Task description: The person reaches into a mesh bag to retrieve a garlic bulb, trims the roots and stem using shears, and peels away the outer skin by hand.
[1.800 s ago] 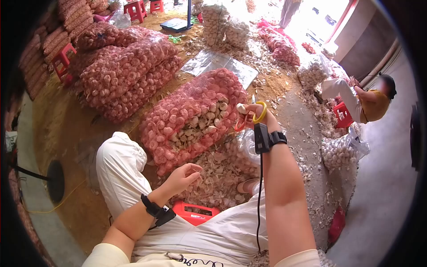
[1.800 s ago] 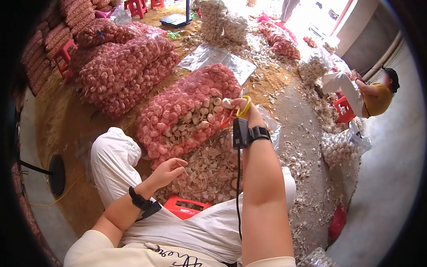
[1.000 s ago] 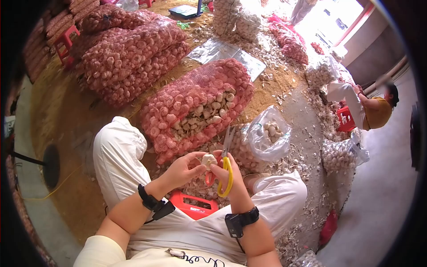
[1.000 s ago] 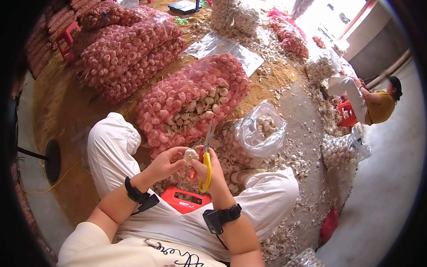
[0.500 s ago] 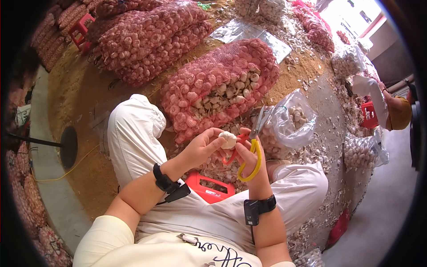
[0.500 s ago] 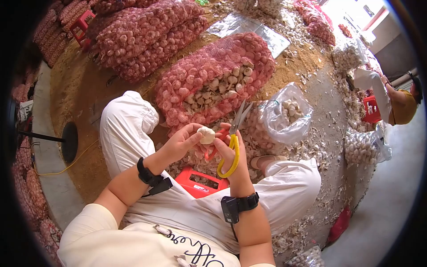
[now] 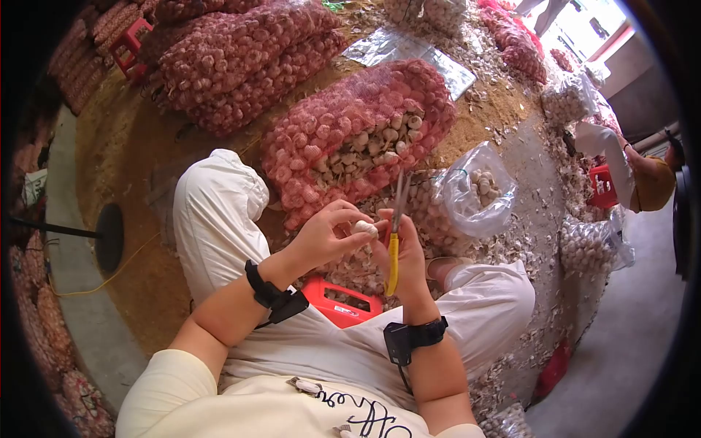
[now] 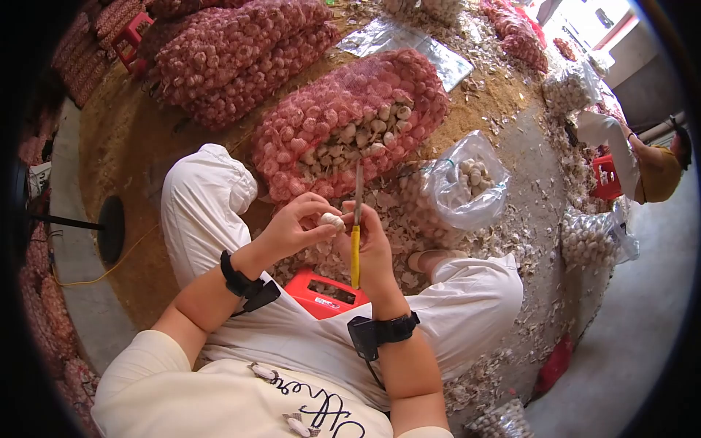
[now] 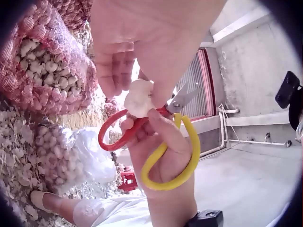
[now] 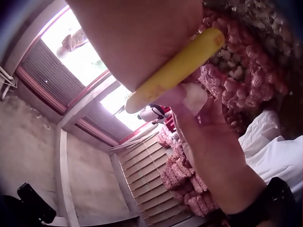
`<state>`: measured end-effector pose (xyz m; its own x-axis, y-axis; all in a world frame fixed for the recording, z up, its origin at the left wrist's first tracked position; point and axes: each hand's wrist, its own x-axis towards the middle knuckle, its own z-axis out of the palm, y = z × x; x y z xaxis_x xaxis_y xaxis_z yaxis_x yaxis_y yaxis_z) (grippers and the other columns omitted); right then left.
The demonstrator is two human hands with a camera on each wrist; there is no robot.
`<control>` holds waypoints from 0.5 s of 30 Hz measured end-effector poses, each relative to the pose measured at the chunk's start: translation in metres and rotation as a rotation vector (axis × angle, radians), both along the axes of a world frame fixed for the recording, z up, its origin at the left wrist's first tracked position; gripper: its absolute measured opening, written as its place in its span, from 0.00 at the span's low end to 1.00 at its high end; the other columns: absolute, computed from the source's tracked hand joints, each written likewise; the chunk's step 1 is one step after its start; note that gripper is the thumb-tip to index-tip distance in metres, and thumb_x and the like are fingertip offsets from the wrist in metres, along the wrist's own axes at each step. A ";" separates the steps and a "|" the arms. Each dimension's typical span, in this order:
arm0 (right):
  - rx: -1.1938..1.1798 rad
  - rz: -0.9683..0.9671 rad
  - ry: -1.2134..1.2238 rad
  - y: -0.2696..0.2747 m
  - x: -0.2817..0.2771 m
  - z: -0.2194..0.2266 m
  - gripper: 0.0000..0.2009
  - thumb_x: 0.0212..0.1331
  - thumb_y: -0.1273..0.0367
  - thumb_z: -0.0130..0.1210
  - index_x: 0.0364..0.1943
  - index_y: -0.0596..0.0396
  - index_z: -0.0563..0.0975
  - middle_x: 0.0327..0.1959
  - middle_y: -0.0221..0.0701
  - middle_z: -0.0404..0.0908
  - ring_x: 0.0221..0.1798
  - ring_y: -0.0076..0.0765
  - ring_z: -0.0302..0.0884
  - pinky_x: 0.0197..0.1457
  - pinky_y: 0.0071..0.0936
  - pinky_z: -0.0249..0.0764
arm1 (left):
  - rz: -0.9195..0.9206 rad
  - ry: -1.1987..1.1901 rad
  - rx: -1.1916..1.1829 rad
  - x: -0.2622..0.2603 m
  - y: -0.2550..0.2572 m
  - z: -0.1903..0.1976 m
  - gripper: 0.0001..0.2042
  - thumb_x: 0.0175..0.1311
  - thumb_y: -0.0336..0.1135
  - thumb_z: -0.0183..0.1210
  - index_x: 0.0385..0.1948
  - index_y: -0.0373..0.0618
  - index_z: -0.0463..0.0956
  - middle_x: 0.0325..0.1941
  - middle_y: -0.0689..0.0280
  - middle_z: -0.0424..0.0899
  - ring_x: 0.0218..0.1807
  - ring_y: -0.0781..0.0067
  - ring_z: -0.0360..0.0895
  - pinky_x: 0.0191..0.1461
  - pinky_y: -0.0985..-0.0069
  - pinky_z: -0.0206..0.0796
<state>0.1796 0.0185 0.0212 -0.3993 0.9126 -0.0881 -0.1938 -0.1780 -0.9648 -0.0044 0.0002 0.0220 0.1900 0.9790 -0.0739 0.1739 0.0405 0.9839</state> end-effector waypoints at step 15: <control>-0.098 -0.064 -0.006 -0.004 -0.005 0.001 0.23 0.58 0.79 0.57 0.58 0.53 0.67 0.41 0.24 0.72 0.42 0.17 0.71 0.45 0.15 0.70 | 0.195 -0.217 -0.117 0.000 0.001 -0.012 0.12 0.66 0.38 0.59 0.43 0.38 0.78 0.36 0.68 0.84 0.32 0.86 0.79 0.31 0.87 0.71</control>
